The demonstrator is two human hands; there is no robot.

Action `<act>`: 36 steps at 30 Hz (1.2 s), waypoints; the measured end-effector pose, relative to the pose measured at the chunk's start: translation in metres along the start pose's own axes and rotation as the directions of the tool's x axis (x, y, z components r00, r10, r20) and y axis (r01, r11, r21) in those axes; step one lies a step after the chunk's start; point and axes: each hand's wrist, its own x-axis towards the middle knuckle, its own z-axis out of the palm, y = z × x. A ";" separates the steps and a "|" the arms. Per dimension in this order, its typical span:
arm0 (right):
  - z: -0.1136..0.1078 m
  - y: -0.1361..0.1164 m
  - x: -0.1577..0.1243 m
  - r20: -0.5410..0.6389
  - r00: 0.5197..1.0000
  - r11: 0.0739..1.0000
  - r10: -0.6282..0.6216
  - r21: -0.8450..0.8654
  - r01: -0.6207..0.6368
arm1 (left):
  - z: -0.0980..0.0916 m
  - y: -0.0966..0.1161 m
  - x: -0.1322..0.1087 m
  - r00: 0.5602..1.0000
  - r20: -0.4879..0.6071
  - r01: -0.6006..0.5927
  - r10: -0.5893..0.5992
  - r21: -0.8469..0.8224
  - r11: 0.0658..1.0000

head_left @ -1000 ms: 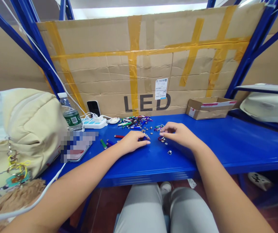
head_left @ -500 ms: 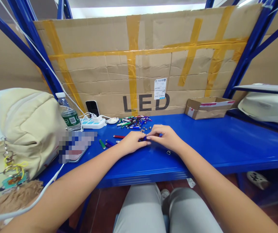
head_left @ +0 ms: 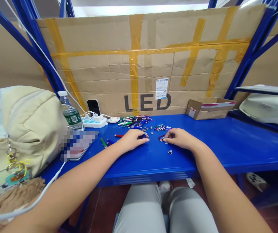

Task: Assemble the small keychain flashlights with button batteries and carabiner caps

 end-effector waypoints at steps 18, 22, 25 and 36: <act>0.014 -0.052 0.010 -0.181 0.925 0.839 -0.335 0.389 0.381 | -0.001 0.000 -0.001 0.992 -0.001 -0.128 0.128 0.081 0.988; 0.015 -0.051 0.006 -0.216 0.905 0.848 -0.367 0.323 0.421 | -0.001 0.000 -0.001 0.992 0.022 -0.124 0.123 0.116 0.985; 0.016 -0.051 0.004 -0.212 0.915 0.839 -0.344 0.368 0.401 | -0.002 0.000 -0.001 0.992 0.030 -0.122 0.119 0.133 0.984; 0.018 -0.048 0.000 -0.085 0.935 0.786 -0.345 0.519 0.337 | -0.007 0.018 -0.007 0.988 0.111 -0.135 0.110 0.261 0.956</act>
